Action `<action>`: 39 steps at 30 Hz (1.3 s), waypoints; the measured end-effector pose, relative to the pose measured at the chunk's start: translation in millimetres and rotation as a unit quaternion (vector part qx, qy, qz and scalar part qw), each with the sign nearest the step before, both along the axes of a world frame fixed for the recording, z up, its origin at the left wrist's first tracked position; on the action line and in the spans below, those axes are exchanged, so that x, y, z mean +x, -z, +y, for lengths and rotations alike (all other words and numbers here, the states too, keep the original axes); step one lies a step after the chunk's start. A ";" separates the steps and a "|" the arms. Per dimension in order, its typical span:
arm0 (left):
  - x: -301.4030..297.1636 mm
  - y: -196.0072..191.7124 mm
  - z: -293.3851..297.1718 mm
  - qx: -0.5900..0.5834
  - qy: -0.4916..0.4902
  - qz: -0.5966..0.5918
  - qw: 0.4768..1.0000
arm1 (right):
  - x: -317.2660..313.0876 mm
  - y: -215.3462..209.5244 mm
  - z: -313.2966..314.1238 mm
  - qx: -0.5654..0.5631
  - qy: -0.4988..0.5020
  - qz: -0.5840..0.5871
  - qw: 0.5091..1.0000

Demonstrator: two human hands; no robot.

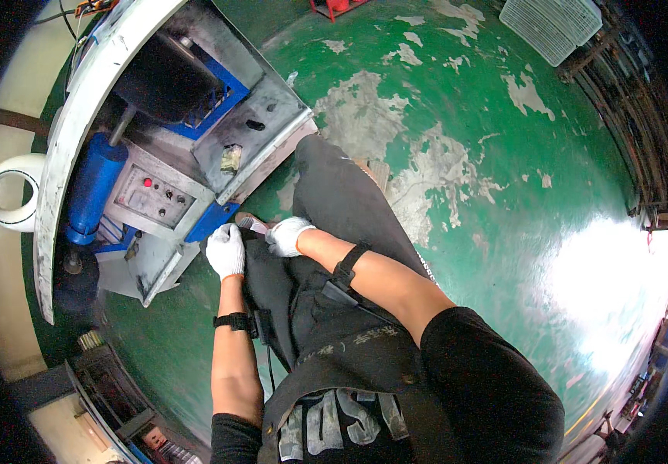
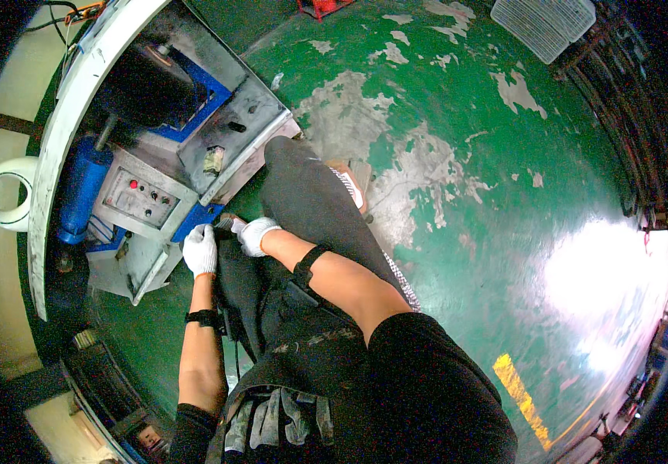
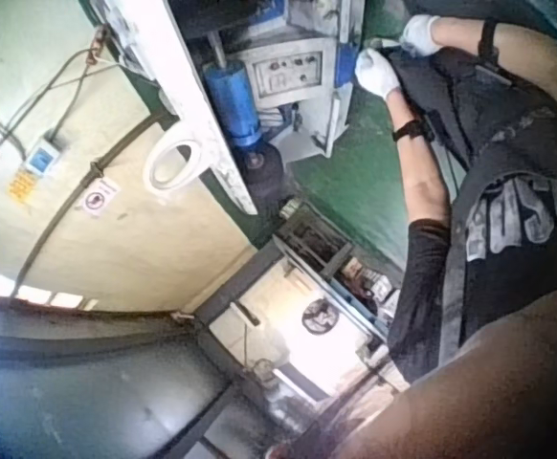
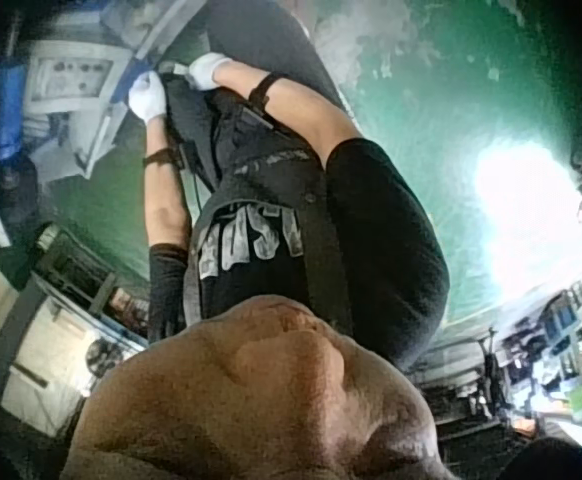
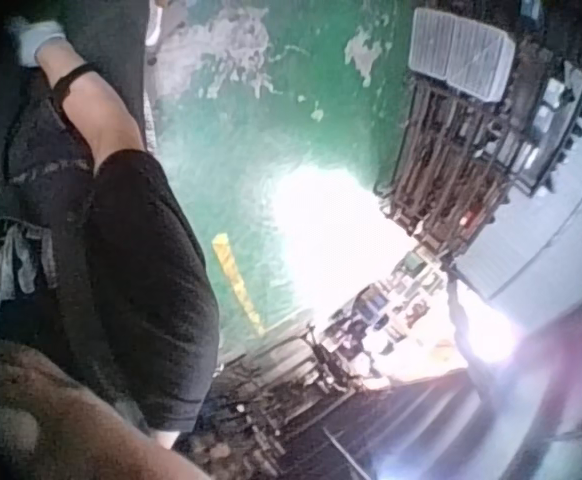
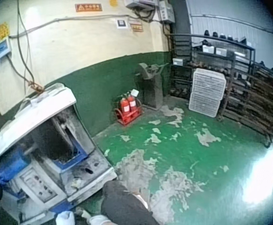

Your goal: Polishing finished shoes using a rotating buffing wheel machine in a manufacturing environment.

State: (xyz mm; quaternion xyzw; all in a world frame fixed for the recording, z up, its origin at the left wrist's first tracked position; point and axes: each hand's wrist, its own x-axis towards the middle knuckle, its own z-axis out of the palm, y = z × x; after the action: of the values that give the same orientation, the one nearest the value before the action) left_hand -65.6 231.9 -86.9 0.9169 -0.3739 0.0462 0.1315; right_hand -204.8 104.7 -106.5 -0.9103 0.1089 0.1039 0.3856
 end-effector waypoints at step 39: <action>-0.7 -9.2 1.2 -0.066 -0.031 0.019 0.997 | -18.3 11.8 -12.7 -0.057 -0.022 0.017 0.998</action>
State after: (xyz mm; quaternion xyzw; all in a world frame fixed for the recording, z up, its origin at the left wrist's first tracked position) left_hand -66.3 233.1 -77.7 0.9182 -0.3386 0.0571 0.1976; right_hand -223.1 92.0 -118.3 -0.9312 0.1008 0.1212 0.3287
